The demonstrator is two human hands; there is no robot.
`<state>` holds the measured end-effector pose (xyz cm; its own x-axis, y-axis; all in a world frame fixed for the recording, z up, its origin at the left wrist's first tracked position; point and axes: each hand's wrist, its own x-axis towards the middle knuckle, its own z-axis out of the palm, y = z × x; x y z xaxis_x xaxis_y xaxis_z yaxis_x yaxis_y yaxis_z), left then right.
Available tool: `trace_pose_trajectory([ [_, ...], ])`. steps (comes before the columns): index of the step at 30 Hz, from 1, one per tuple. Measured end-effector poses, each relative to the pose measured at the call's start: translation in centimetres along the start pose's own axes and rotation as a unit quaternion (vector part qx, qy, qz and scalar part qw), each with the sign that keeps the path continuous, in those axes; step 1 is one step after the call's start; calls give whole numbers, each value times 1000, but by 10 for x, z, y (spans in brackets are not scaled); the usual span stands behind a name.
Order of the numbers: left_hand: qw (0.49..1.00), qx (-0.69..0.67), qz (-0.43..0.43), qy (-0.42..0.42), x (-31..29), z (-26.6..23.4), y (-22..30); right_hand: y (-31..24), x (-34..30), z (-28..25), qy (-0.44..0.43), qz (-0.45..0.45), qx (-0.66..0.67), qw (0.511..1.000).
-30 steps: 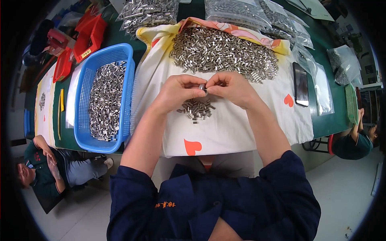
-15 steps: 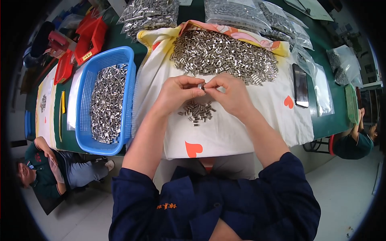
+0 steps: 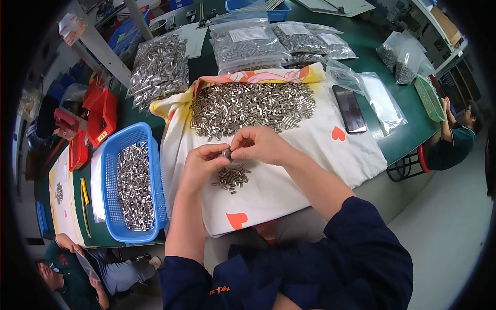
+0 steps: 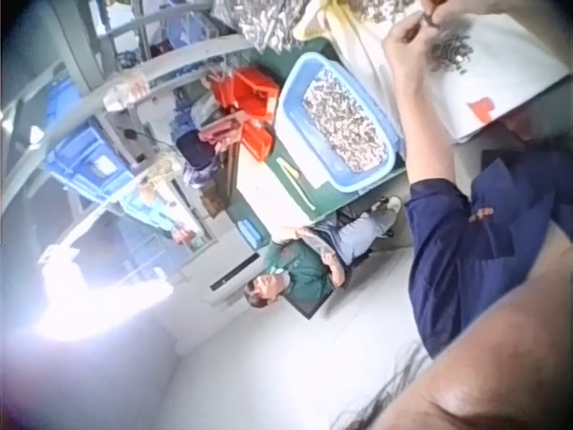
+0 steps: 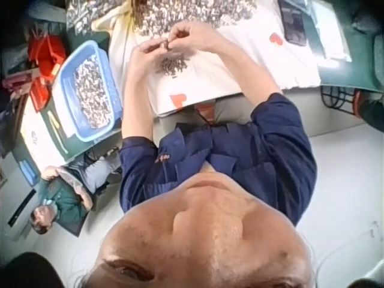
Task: Sorting and assembling small metal clips into circular metal bases on a production workbench.
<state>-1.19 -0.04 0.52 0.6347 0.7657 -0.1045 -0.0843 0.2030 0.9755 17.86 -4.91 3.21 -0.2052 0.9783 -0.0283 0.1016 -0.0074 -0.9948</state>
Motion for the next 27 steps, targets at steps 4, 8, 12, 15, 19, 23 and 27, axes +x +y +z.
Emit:
trace_pose_trajectory([
  [4,1000,-13,-11,4,-1,3,-1,12,3,-2,-35,60,127,989],
  [8,998,16,-53,36,-8,3,2,22,8,2,-74,110,159,978],
  [12,999,19,-36,20,1,9,6,16,7,-4,-51,127,179,974],
  [15,999,-2,-30,22,2,4,4,10,9,-2,-50,135,189,971],
  [19,999,-4,-35,16,1,5,5,10,9,-1,-50,139,186,971],
  [23,997,-81,-8,7,4,0,1,6,10,6,-14,96,155,983],
  [27,982,-188,8,14,2,10,5,-3,2,12,52,12,97,994],
])
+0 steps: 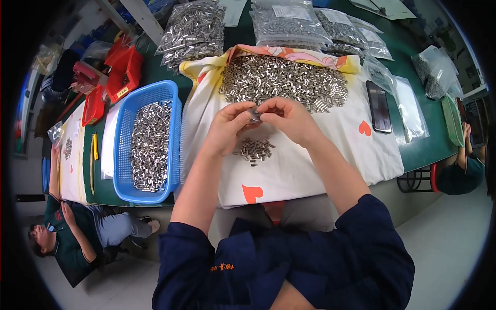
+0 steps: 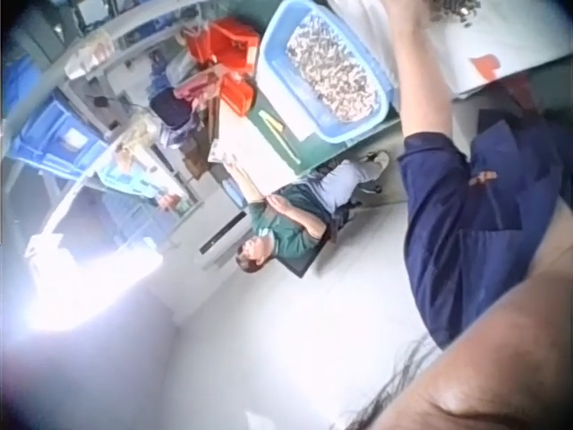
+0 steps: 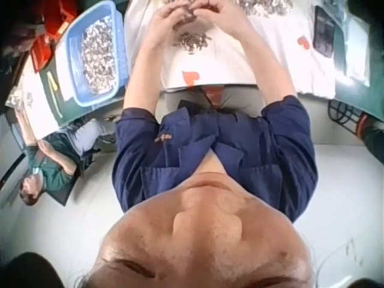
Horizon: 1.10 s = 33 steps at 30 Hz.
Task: Sorting and assembling small metal clips into circular metal bases on a production workbench.
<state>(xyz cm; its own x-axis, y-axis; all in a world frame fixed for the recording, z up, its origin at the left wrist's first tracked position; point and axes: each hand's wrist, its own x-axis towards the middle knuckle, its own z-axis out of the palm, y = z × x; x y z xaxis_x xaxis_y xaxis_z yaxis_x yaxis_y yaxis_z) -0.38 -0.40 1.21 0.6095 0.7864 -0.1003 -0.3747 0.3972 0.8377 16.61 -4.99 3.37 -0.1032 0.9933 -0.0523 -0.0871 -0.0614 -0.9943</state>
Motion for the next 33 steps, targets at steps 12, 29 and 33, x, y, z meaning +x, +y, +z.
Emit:
trace_pose_trajectory([
  [12,971,234,-46,-6,4,59,1,8,-38,-35,-13,99,192,976],
  [29,974,172,-82,-119,7,130,-36,7,-105,-86,51,67,217,972],
  [33,974,174,-91,-109,14,135,-45,9,-110,-91,77,81,230,967],
])
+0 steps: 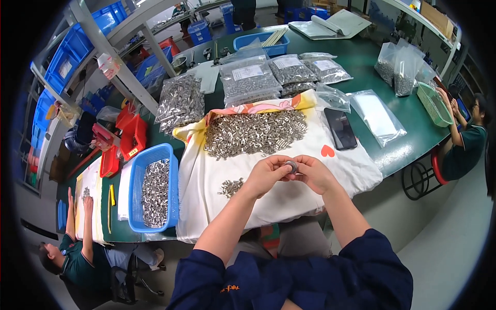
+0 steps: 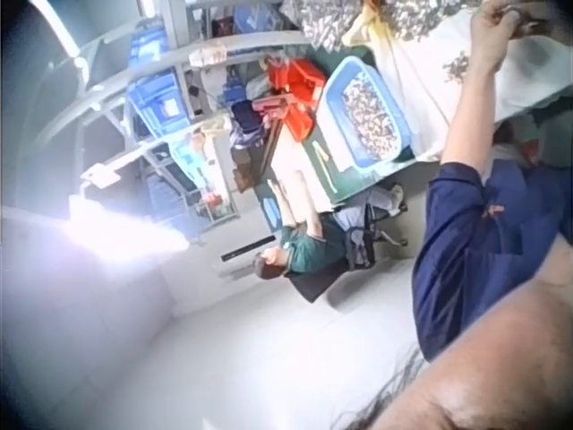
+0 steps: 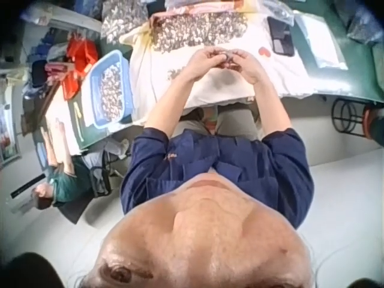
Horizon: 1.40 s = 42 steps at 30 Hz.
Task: Sorting and assembling small metal clips into circular metal bases on a production workbench.
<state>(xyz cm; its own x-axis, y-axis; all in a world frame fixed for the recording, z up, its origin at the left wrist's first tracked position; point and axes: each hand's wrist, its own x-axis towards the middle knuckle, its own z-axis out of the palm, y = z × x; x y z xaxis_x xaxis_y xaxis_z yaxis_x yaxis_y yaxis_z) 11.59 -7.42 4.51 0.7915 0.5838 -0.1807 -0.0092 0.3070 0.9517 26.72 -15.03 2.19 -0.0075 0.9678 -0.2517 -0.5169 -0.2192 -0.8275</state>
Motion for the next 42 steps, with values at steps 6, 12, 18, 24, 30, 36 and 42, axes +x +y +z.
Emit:
trace_pose_trajectory([
  [6,999,-49,13,10,8,1,-18,-1,-6,4,36,-12,27,999],
  [12,997,-71,-35,23,7,-1,-19,4,2,2,31,-20,9,999],
  [18,988,-157,-5,3,-3,-14,-19,1,10,13,41,-64,-74,994],
  [24,985,-161,-16,55,-13,-23,-25,-10,16,-10,122,-105,-10,987],
  [30,988,-136,-11,66,-29,-26,-30,-40,25,-48,213,-154,-90,961],
  [36,996,-38,-12,80,-25,-22,-33,-99,89,-108,288,-226,119,923],
  [42,913,347,140,163,-32,-26,-32,-83,66,-81,276,-235,131,923],
])
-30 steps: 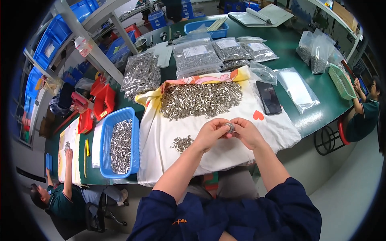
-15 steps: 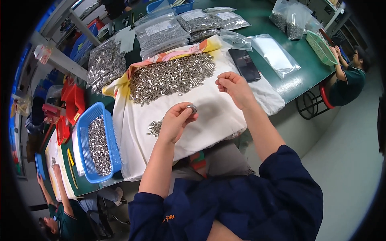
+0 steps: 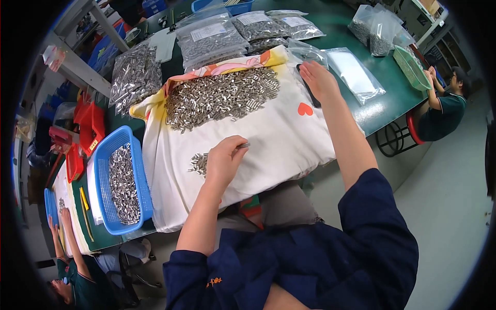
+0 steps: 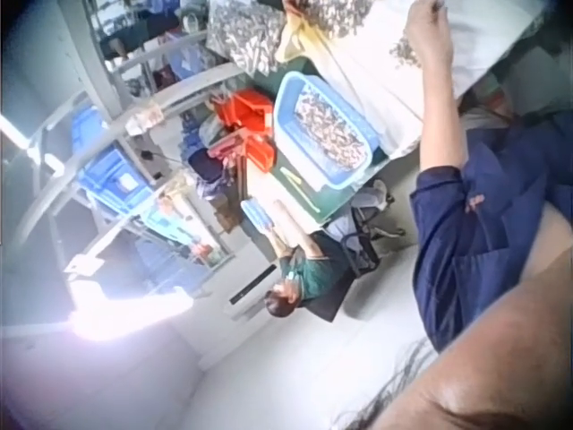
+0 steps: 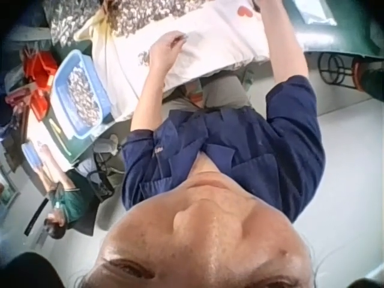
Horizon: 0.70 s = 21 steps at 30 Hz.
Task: Sorting and assembling small metal clips into circular metal bases on a production workbench.
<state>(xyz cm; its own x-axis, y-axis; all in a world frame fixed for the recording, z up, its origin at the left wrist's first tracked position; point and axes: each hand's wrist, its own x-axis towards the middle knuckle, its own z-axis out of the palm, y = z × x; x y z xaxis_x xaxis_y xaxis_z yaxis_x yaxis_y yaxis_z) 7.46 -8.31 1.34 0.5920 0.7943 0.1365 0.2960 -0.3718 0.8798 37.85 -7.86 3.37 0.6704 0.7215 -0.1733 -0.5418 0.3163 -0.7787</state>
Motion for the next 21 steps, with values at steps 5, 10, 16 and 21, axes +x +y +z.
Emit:
trace_pose_trajectory([
  [5,947,201,250,20,1,1,-8,-28,-59,-34,-63,34,-62,995],
  [10,950,232,206,-32,-9,-8,-6,-54,-128,-62,-114,81,-180,974],
  [16,930,211,293,60,-27,-3,9,-48,-210,-122,-117,224,-250,935],
  [21,951,34,255,-172,-86,21,48,-26,-271,-260,-60,380,-295,874],
])
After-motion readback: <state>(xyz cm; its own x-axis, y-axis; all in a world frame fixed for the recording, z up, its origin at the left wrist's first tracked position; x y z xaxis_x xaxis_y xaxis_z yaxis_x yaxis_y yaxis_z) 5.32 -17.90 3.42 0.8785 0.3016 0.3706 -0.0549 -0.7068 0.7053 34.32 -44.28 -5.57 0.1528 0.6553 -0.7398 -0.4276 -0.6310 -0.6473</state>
